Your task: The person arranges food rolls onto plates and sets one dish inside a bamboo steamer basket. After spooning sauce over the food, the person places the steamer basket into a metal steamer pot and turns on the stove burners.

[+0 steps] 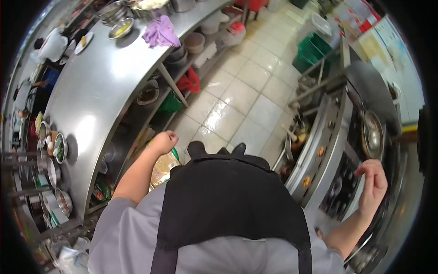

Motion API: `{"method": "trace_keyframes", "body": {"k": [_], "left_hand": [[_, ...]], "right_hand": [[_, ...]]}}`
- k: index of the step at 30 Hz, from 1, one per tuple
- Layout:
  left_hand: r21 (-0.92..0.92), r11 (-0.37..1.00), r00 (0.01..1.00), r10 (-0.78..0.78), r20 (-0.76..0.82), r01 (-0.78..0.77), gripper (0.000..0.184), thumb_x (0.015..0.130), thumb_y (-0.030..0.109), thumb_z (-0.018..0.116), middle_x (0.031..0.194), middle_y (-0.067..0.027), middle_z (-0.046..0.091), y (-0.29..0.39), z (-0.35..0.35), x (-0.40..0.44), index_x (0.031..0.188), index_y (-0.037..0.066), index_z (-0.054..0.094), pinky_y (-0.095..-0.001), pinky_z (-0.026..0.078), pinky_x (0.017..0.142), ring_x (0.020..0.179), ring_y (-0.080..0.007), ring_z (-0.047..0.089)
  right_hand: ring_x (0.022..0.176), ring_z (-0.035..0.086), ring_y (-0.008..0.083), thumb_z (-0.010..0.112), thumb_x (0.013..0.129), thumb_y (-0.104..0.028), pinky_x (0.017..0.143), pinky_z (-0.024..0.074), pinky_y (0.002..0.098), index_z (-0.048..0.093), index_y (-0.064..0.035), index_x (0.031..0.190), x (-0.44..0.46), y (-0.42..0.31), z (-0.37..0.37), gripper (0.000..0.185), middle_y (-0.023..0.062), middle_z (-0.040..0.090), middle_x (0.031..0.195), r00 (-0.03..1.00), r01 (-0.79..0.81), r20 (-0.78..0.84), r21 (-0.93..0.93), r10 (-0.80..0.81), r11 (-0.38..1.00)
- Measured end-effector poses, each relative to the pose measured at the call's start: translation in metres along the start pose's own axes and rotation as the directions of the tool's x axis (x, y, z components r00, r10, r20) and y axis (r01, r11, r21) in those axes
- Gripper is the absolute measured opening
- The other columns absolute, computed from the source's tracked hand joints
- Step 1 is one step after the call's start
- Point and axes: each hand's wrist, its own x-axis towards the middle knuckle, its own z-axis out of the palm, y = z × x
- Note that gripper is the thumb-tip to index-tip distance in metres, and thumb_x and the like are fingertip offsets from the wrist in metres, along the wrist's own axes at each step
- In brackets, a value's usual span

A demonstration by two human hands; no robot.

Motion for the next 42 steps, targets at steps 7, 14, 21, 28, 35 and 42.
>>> {"method": "trace_keyframes", "body": {"k": [7,14,21,28,35,42], "left_hand": [[-0.078,0.978,0.979,-0.198,-0.039,0.195,0.036,0.092,0.036,0.061,0.108,-0.0172,0.072,0.059,-0.016,-0.007,0.113,0.008,0.069,-0.0420,0.052,0.089,0.101,-0.0329,0.068],[-0.196,0.975,0.924,-0.164,-0.346,0.100,0.040,0.092,0.036,0.062,0.106,-0.0161,0.072,0.109,-0.092,0.017,0.119,0.006,0.066,-0.0400,0.053,0.090,0.101,-0.0303,0.069],[-0.286,0.946,0.752,-0.075,-0.655,-0.155,0.035,0.096,0.029,0.062,0.101,-0.0125,0.072,0.131,-0.223,0.066,0.120,0.005,0.065,-0.0374,0.054,0.081,0.089,-0.0231,0.068],[0.397,0.874,-0.069,0.394,-0.917,-0.279,0.036,0.090,0.023,0.067,0.119,-0.0151,0.067,0.143,-0.474,0.032,0.120,0.005,0.065,-0.0371,0.050,0.097,0.108,-0.0290,0.065],[0.516,0.853,-0.128,0.521,-0.844,0.076,0.050,0.098,0.039,0.058,0.119,-0.0159,0.068,0.115,-0.825,-0.001,0.130,0.001,0.060,-0.0395,0.049,0.096,0.111,-0.0255,0.064],[0.398,0.914,0.152,0.384,-0.911,0.076,0.052,0.097,0.041,0.058,0.118,-0.0141,0.067,0.187,-0.845,0.206,0.132,0.001,0.058,-0.0372,0.049,0.093,0.108,-0.0235,0.063]], "right_hand": [[0.073,0.055,0.0153,0.060,0.093,0.000,0.068,0.0441,0.0273,0.062,0.0022,0.083,0.115,0.104,0.038,0.011,0.0073,0.058,0.079,0.982,-0.049,0.186,0.202,0.011,0.978],[0.065,0.054,0.0158,0.067,0.085,0.000,0.060,0.0423,0.0287,0.059,0.0012,0.072,0.189,0.141,0.114,0.015,0.0066,0.058,0.071,0.970,0.081,0.197,0.303,-0.146,0.949],[0.060,0.054,0.0185,0.073,0.081,-0.002,0.056,0.0409,0.0304,0.056,0.0010,0.064,0.222,0.133,0.166,0.024,0.0088,0.055,0.064,0.956,0.071,0.265,0.214,-0.128,0.974],[0.069,0.058,0.0186,0.071,0.086,-0.011,0.063,0.0466,0.0318,0.061,-0.0016,0.093,0.264,0.110,0.194,0.015,0.0110,0.059,0.080,0.931,0.003,0.366,-0.007,0.000,1.000],[0.071,0.064,0.0335,0.067,0.090,-0.027,0.063,0.0508,0.0422,0.070,-0.0069,0.084,0.290,0.055,0.236,0.021,0.0142,0.066,0.075,0.918,0.101,0.391,-0.066,-0.068,0.993],[0.079,0.064,0.0352,0.064,0.088,-0.027,0.069,0.0507,0.0455,0.069,-0.0073,0.088,0.265,0.061,0.268,0.021,0.0125,0.067,0.083,0.940,-0.104,0.327,0.016,0.093,0.994]]}}
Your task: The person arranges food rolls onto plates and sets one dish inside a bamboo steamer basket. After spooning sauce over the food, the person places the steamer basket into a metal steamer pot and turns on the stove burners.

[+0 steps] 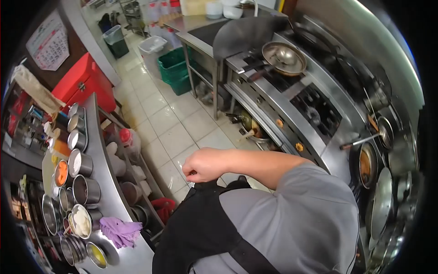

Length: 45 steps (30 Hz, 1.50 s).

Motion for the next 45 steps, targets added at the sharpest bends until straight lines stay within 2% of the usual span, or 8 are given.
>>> {"method": "trace_keyframes", "body": {"k": [19,27,30,31,34,36,40,45], "left_hand": [[-0.311,0.950,0.988,-0.031,-0.152,-0.018,0.060,0.095,0.045,0.058,0.116,-0.0091,0.062,0.127,0.026,-0.110,0.136,0.001,0.053,-0.0311,0.049,0.084,0.099,-0.0178,0.061],[-0.896,0.439,0.984,0.177,0.010,-0.070,0.063,0.094,0.047,0.058,0.115,-0.0071,0.061,0.360,-0.029,-0.281,0.137,0.002,0.051,-0.0286,0.049,0.081,0.096,-0.0155,0.060],[-0.892,0.182,0.603,0.679,0.419,0.414,0.064,0.094,0.047,0.057,0.115,-0.0063,0.060,0.491,-0.039,-0.384,0.138,0.002,0.050,-0.0276,0.049,0.080,0.094,-0.0146,0.059],[-0.807,-0.021,0.399,0.877,0.268,0.590,0.061,0.093,0.037,0.063,0.114,-0.0052,0.059,0.544,-0.045,-0.428,0.139,0.000,0.049,-0.0240,0.044,0.074,0.088,-0.0109,0.055],[-0.486,0.135,0.043,0.941,0.336,0.863,0.045,0.097,0.012,0.061,0.120,-0.0066,0.059,0.635,-0.078,-0.538,0.137,-0.004,0.048,-0.0207,0.043,0.077,0.092,-0.0100,0.054],[-0.570,0.167,-0.095,0.984,0.154,0.805,0.040,0.099,0.006,0.056,0.121,-0.0084,0.059,0.680,-0.085,-0.597,0.136,-0.003,0.047,-0.0250,0.046,0.086,0.098,-0.0147,0.058],[-0.822,-0.338,-0.121,0.893,-0.434,0.458,0.041,0.096,0.005,0.059,0.132,-0.0128,0.052,0.734,-0.102,-0.677,0.134,0.000,0.047,-0.0350,0.040,0.105,0.123,-0.0204,0.050],[-0.762,-0.058,-0.400,0.824,-0.401,0.645,0.055,0.097,0.008,0.060,0.134,-0.0084,0.052,0.796,-0.087,-0.707,0.147,0.004,0.038,-0.0263,0.044,0.088,0.103,-0.0127,0.052]], "right_hand": [[0.081,0.066,0.0302,0.064,0.090,-0.025,0.072,0.0515,0.0415,0.069,-0.0081,0.092,-0.101,0.049,-0.027,0.018,0.0092,0.069,0.087,0.940,-0.316,-0.113,0.061,0.322,0.947],[0.079,0.068,0.0263,0.064,0.093,-0.030,0.072,0.0532,0.0391,0.071,-0.0071,0.094,-0.170,0.077,-0.066,0.024,0.0099,0.071,0.083,0.870,-0.213,-0.364,0.331,0.333,0.919],[0.078,0.066,0.0171,0.063,0.096,-0.037,0.071,0.0531,0.0333,0.069,-0.0061,0.106,-0.196,0.082,-0.075,0.033,0.0057,0.069,0.087,0.871,-0.085,-0.354,0.571,0.339,0.816],[0.078,0.065,0.0157,0.062,0.097,-0.039,0.070,0.0529,0.0321,0.066,-0.0059,0.112,-0.203,0.085,-0.076,0.037,0.0050,0.068,0.090,0.854,-0.042,-0.392,0.605,0.343,0.795],[0.081,0.063,0.0132,0.061,0.098,-0.044,0.068,0.0525,0.0299,0.059,-0.0051,0.124,-0.224,0.089,-0.077,0.047,0.0040,0.063,0.098,0.764,0.075,-0.469,0.746,0.443,0.661],[0.082,0.062,0.0140,0.059,0.098,-0.047,0.067,0.0527,0.0304,0.055,-0.0049,0.126,-0.237,0.087,-0.084,0.051,0.0048,0.061,0.102,0.655,0.186,-0.469,0.860,0.592,0.476],[0.090,0.063,0.0169,0.059,0.097,-0.050,0.068,0.0534,0.0345,0.055,-0.0057,0.115,-0.263,0.099,-0.090,0.048,0.0064,0.063,0.100,0.293,0.408,-0.362,0.884,0.885,0.226],[0.076,0.063,0.0164,0.062,0.097,-0.030,0.067,0.0540,0.0341,0.053,-0.0060,0.108,-0.305,0.130,-0.069,0.028,0.0069,0.064,0.087,-0.137,0.590,-0.416,0.695,0.899,0.411]]}}
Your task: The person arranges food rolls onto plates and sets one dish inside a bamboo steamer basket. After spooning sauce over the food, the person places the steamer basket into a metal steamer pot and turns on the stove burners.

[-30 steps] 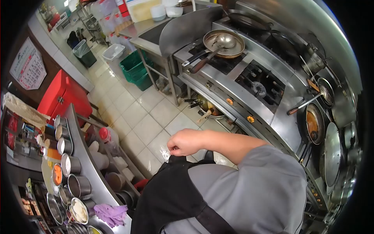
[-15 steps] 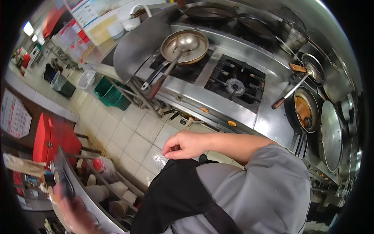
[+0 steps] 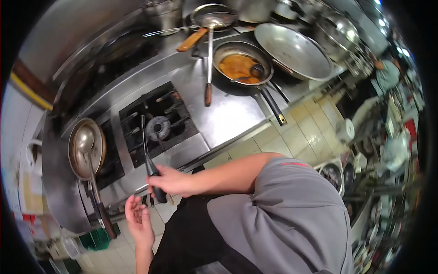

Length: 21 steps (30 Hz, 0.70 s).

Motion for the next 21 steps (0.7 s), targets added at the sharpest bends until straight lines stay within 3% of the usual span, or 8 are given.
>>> {"method": "trace_keyframes", "body": {"k": [1,4,9,10,12,17,19,21], "left_hand": [[-0.001,0.995,0.995,-0.100,-0.008,0.100,0.051,0.100,0.012,0.057,0.131,-0.0082,0.055,-0.014,-0.014,0.008,0.147,0.004,0.038,-0.0247,0.046,0.082,0.097,-0.0111,0.055],[-0.073,0.964,0.961,-0.262,-0.083,0.257,0.048,0.104,0.022,0.053,0.130,-0.0087,0.057,-0.047,-0.054,0.018,0.147,0.007,0.039,-0.0250,0.047,0.077,0.093,-0.0112,0.058],[-0.143,0.945,0.933,-0.315,-0.171,0.293,0.049,0.105,0.031,0.051,0.130,-0.0094,0.057,-0.070,-0.104,0.031,0.147,0.009,0.039,-0.0251,0.047,0.073,0.090,-0.0120,0.059],[-0.136,0.944,0.927,-0.323,-0.190,0.301,0.049,0.105,0.031,0.051,0.130,-0.0093,0.057,-0.067,-0.107,0.035,0.147,0.009,0.039,-0.0249,0.047,0.073,0.090,-0.0119,0.059],[-0.119,0.937,0.910,-0.348,-0.227,0.328,0.049,0.105,0.032,0.050,0.129,-0.0091,0.057,-0.057,-0.116,0.036,0.147,0.009,0.040,-0.0245,0.047,0.073,0.089,-0.0118,0.060],[-0.018,0.974,0.973,-0.226,-0.045,0.225,0.044,0.106,0.030,0.050,0.125,-0.0071,0.059,-0.074,-0.143,0.039,0.142,0.006,0.044,-0.0232,0.046,0.073,0.090,-0.0114,0.060],[0.036,0.991,0.991,-0.128,0.047,0.127,0.043,0.106,0.029,0.049,0.122,-0.0068,0.061,-0.091,-0.147,0.037,0.141,0.004,0.045,-0.0236,0.046,0.073,0.090,-0.0112,0.059],[-0.018,0.986,0.979,-0.162,0.128,0.165,0.037,0.106,0.024,0.050,0.118,-0.0067,0.062,-0.111,-0.142,0.039,0.137,0.004,0.048,-0.0228,0.046,0.070,0.088,-0.0102,0.059]], "right_hand": [[0.065,0.061,0.0156,0.061,0.097,-0.023,0.062,0.0533,0.0321,0.051,-0.0063,0.106,0.003,0.002,-0.017,0.021,0.0060,0.060,0.079,0.999,0.053,-0.010,-0.026,-0.053,0.998],[0.058,0.058,0.0146,0.061,0.098,-0.027,0.053,0.0498,0.0314,0.051,-0.0071,0.106,-0.032,-0.020,-0.042,0.024,0.0042,0.055,0.073,0.972,-0.043,-0.234,-0.126,0.013,0.991],[0.055,0.055,0.0143,0.057,0.099,-0.045,0.050,0.0444,0.0301,0.053,-0.0069,0.110,-0.078,-0.008,-0.049,0.040,0.0041,0.054,0.073,0.889,-0.137,-0.458,-0.267,0.000,0.954],[0.050,0.054,0.0155,0.050,0.100,-0.054,0.046,0.0430,0.0325,0.055,-0.0054,0.116,-0.078,0.001,-0.049,0.051,0.0066,0.057,0.070,0.873,-0.129,-0.486,-0.334,-0.054,0.934],[0.050,0.053,0.0149,0.046,0.100,-0.058,0.047,0.0421,0.0311,0.057,-0.0070,0.115,-0.085,0.013,-0.048,0.054,0.0061,0.056,0.069,0.882,-0.125,-0.471,-0.259,-0.012,0.958],[0.054,0.053,0.0128,0.038,0.101,-0.061,0.048,0.0408,0.0278,0.059,-0.0098,0.111,-0.104,0.033,-0.024,0.056,0.0024,0.055,0.074,0.889,-0.048,-0.453,-0.241,-0.069,0.969],[0.058,0.054,0.0126,0.036,0.104,-0.052,0.055,0.0469,0.0278,0.058,-0.0109,0.116,-0.115,0.042,-0.015,0.048,0.0030,0.055,0.075,0.874,-0.043,-0.475,-0.286,-0.103,0.957],[0.060,0.055,0.0121,0.038,0.104,-0.050,0.055,0.0462,0.0280,0.057,-0.0103,0.118,-0.127,0.061,0.007,0.046,0.0034,0.056,0.079,0.792,0.032,-0.604,-0.107,-0.091,0.994]]}}
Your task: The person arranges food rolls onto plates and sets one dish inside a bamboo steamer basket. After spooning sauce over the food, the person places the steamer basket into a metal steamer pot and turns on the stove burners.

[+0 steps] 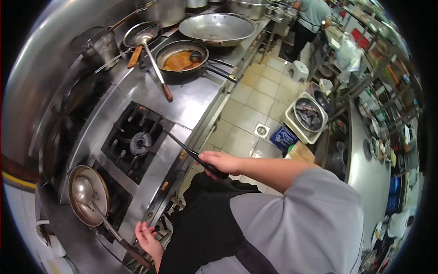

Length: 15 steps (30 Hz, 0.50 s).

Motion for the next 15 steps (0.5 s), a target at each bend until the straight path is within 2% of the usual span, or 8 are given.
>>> {"method": "trace_keyframes", "body": {"k": [2,7,10,14,15], "left_hand": [[-0.004,0.998,0.990,-0.066,0.121,0.067,0.035,0.105,0.022,0.051,0.117,-0.0065,0.062,-0.005,0.008,-0.005,0.135,0.004,0.050,-0.0219,0.046,0.068,0.086,-0.0098,0.059],[0.154,0.986,0.967,0.018,0.253,-0.059,0.034,0.104,0.023,0.055,0.110,-0.0020,0.061,0.011,0.031,-0.011,0.131,0.004,0.051,-0.0211,0.044,0.067,0.082,-0.0074,0.058],[0.206,0.974,0.952,0.024,0.305,-0.091,0.035,0.103,0.025,0.057,0.107,-0.0007,0.061,0.040,0.064,-0.027,0.131,0.004,0.052,-0.0209,0.044,0.067,0.081,-0.0072,0.058],[0.272,0.936,0.880,0.073,0.469,-0.223,0.032,0.103,0.024,0.057,0.106,0.0006,0.061,0.078,0.122,-0.055,0.128,0.005,0.054,-0.0204,0.043,0.068,0.082,-0.0069,0.058],[0.333,0.913,0.863,0.040,0.504,-0.237,0.031,0.102,0.021,0.057,0.107,-0.0008,0.060,0.095,0.139,-0.069,0.128,0.004,0.054,-0.0214,0.046,0.072,0.086,-0.0079,0.059]], "right_hand": [[0.062,0.055,0.0119,0.039,0.104,-0.048,0.056,0.0467,0.0284,0.056,-0.0100,0.120,-0.025,0.027,-0.003,0.045,0.0035,0.056,0.080,1.000,-0.031,0.006,0.021,0.031,0.999],[0.060,0.055,0.0126,0.045,0.102,-0.047,0.058,0.0475,0.0296,0.056,-0.0141,0.120,-0.085,0.075,-0.016,0.040,0.0031,0.057,0.081,1.000,-0.015,-0.016,0.049,0.016,0.999],[0.059,0.053,0.0130,0.046,0.101,-0.048,0.058,0.0463,0.0290,0.055,-0.0152,0.121,-0.106,0.095,-0.036,0.039,0.0037,0.057,0.082,0.997,0.067,-0.033,0.103,-0.064,0.992],[0.058,0.052,0.0139,0.050,0.099,-0.050,0.054,0.0445,0.0297,0.056,-0.0158,0.119,-0.136,0.127,-0.077,0.040,0.0047,0.057,0.084,0.994,0.111,-0.014,0.056,-0.111,0.992],[0.056,0.051,0.0131,0.050,0.098,-0.050,0.051,0.0437,0.0293,0.057,-0.0156,0.115,-0.144,0.135,-0.087,0.039,0.0046,0.057,0.083,0.993,0.116,-0.020,0.073,-0.115,0.991]]}}
